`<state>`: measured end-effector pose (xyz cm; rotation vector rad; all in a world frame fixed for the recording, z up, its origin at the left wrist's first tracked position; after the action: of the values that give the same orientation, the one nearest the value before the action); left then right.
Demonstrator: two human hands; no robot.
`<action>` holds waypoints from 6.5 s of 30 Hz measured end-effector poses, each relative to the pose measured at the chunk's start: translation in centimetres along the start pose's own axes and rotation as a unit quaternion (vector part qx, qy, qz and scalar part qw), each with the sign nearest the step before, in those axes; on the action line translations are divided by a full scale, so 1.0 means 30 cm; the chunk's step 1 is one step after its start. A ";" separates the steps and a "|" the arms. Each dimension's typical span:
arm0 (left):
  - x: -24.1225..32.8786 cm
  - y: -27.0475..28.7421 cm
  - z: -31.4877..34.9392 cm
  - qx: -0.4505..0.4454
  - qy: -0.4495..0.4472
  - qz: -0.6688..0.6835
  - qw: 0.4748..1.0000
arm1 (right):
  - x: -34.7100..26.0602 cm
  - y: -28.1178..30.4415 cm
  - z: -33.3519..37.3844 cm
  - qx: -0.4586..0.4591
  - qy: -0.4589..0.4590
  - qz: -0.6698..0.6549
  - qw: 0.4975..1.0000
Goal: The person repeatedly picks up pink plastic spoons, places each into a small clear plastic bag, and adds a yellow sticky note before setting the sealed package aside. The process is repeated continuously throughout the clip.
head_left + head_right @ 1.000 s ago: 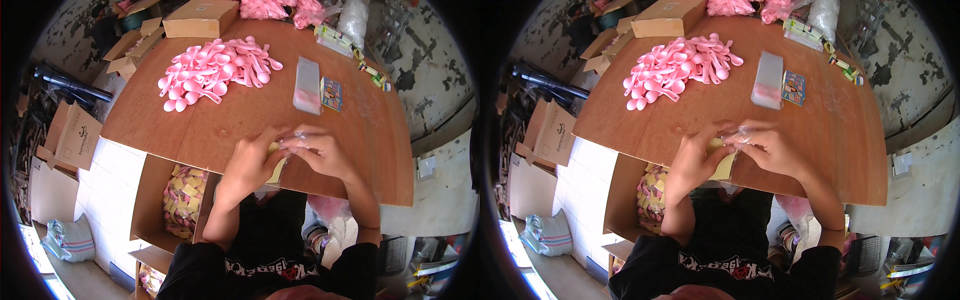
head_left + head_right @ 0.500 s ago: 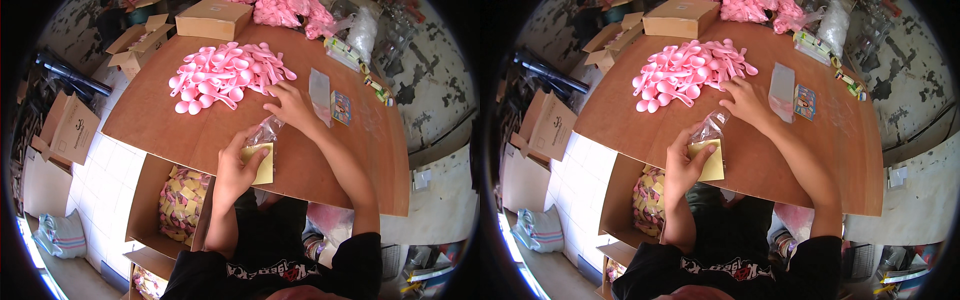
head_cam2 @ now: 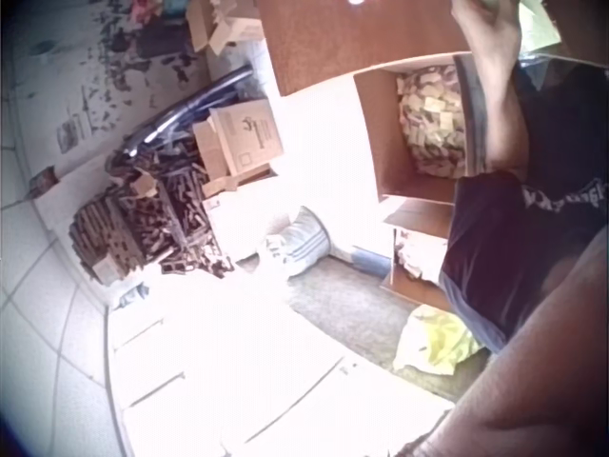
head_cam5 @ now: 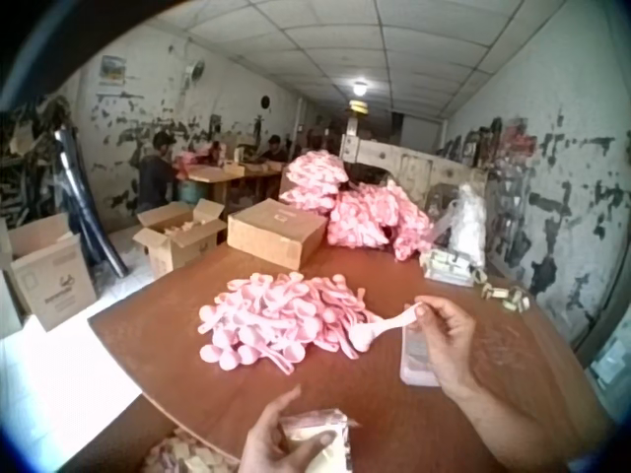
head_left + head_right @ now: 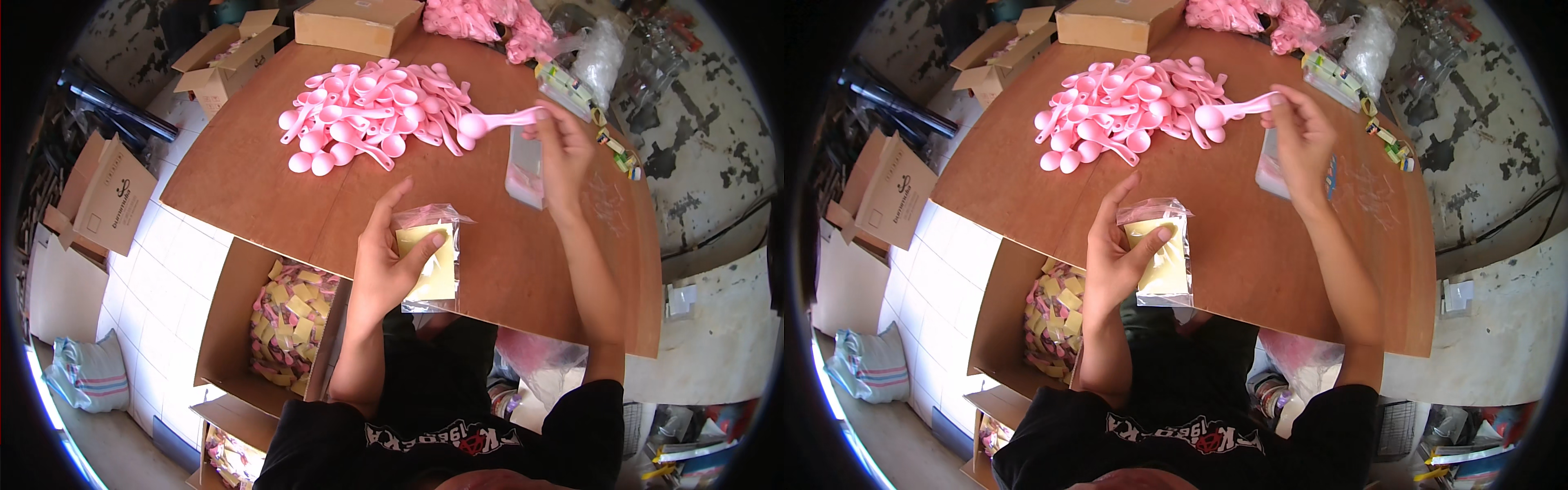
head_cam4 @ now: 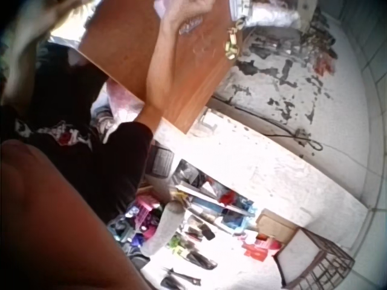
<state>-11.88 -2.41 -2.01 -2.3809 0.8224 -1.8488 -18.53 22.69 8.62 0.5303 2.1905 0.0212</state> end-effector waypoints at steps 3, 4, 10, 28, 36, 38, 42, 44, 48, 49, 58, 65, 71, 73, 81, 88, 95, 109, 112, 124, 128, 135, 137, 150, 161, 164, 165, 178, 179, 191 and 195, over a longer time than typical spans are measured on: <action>0.003 -0.028 0.000 -0.002 -0.060 -0.005 0.998 | -0.168 0.072 0.035 0.009 0.034 -0.078 0.996; 0.001 -0.048 -0.005 -0.013 -0.046 -0.013 0.999 | -0.230 0.115 0.051 0.023 0.069 -0.150 0.986; -0.034 -0.121 -0.002 -0.030 -0.010 -0.018 0.999 | -0.417 -0.006 0.192 -0.321 -0.060 -0.066 0.943; -0.059 -0.279 0.020 -0.170 0.026 -0.062 0.983 | -0.138 0.087 0.328 -0.355 -0.165 -0.067 0.918; -0.134 -0.236 0.023 -0.126 0.127 -0.079 0.981 | -0.130 0.114 0.335 -0.331 -0.151 -0.083 0.928; -0.138 -0.232 0.028 -0.108 0.155 -0.079 0.979 | -0.122 0.209 0.313 -0.155 -0.156 -0.165 0.961; -0.130 -0.254 0.026 -0.129 0.093 -0.104 0.982 | -0.138 0.294 0.280 0.010 -0.072 -0.220 0.973; -0.120 -0.271 0.030 -0.162 0.069 -0.145 0.974 | -0.141 0.305 0.280 0.035 -0.068 -0.157 0.985; -0.115 -0.274 0.030 -0.145 0.074 -0.122 0.979 | -0.135 0.287 0.292 0.010 -0.087 -0.112 0.990; -0.105 -0.267 0.026 -0.136 0.079 -0.157 0.975 | -0.137 0.287 0.294 0.003 -0.082 -0.122 0.989; -0.085 -0.276 0.024 -0.125 0.028 -0.161 0.979 | -0.175 0.246 0.305 -0.039 -0.086 -0.075 0.993; -0.077 -0.275 0.024 -0.117 0.003 -0.148 0.982 | -0.237 0.216 0.298 -0.062 -0.069 -0.049 0.994; -0.034 -0.286 0.034 -0.097 -0.037 -0.100 0.990 | -0.260 0.128 0.320 -0.097 -0.033 -0.050 0.993; -0.027 -0.283 0.040 -0.087 -0.038 -0.083 0.992 | -0.282 0.116 0.322 -0.112 0.016 0.023 0.993; 0.038 -0.231 0.050 -0.051 -0.156 -0.097 0.982 | -0.402 0.141 0.297 -0.117 -0.046 -0.004 0.992; 0.077 -0.192 0.048 -0.015 -0.151 -0.112 0.982 | -0.480 0.186 0.144 -0.121 0.025 0.151 0.981; 0.153 -0.247 -0.006 -0.031 -0.165 -0.157 0.973 | -0.387 0.121 0.172 -0.210 -0.051 0.059 0.975; 0.221 -0.285 -0.081 -0.277 0.009 0.060 0.959 | -0.483 0.045 0.248 -0.256 0.021 -0.019 0.966; 0.218 -0.265 -0.083 -0.272 -0.018 0.043 0.961 | -0.506 0.039 0.257 -0.250 0.064 0.048 0.965; 0.282 -0.286 -0.056 -0.206 -0.122 -0.289 0.927 | -0.579 -0.003 0.287 -0.239 0.244 0.280 0.897; 0.330 -0.325 -0.032 -0.222 -0.123 -0.357 0.899 | -0.591 -0.029 0.330 -0.232 0.316 0.385 0.836; 0.328 -0.355 0.000 -0.242 -0.163 -0.376 0.879 | -0.544 0.005 0.338 -0.235 0.214 0.314 0.895; 0.305 -0.352 -0.002 -0.229 -0.143 -0.352 0.896 | -0.499 0.040 0.318 -0.234 0.126 0.183 0.947; 0.277 -0.293 -0.026 -0.037 -0.121 -0.043 0.991 | 0.303 1.020 0.097 -0.136 -0.237 -0.228 0.935; 0.193 -0.372 -0.102 -0.078 -0.086 -0.053 0.992 | -0.256 0.286 0.342 -0.266 -0.112 0.050 0.956; 0.169 -0.376 -0.104 -0.095 -0.057 -0.038 0.993 | -0.322 0.152 0.356 -0.213 -0.032 0.087 0.973; 0.165 -0.373 -0.106 -0.095 -0.055 -0.041 0.993 | -0.348 0.152 0.355 -0.172 0.013 0.109 0.979; 0.065 -0.318 -0.128 -0.171 -0.055 0.046 0.983 | -0.321 0.088 0.218 -0.352 0.023 0.030 0.935; 0.068 -0.299 -0.141 -0.156 -0.104 -0.006 0.982 | -0.289 0.091 0.205 -0.346 -0.036 -0.027 0.937; 0.022 -0.244 -0.117 -0.152 0.005 0.050 0.987 | -0.116 0.049 0.411 -0.137 -0.146 -0.182 0.963; 0.005 -0.221 -0.113 -0.167 0.012 0.063 0.984 | -0.116 0.046 0.412 -0.115 -0.154 -0.161 0.968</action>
<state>-12.35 4.24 1.29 -2.4166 1.3493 -1.8175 -6.78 20.57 3.69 0.0386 1.9112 0.0181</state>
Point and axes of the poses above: each hand's wrist, its own z-axis away from the middle knuckle, its own y-axis out of the back of the hand, x = y × z, the point moved 7 cm from there along -z, towards the middle knuckle, and after that the axes turned 6 degrees about -x, right-handed, at the moved point
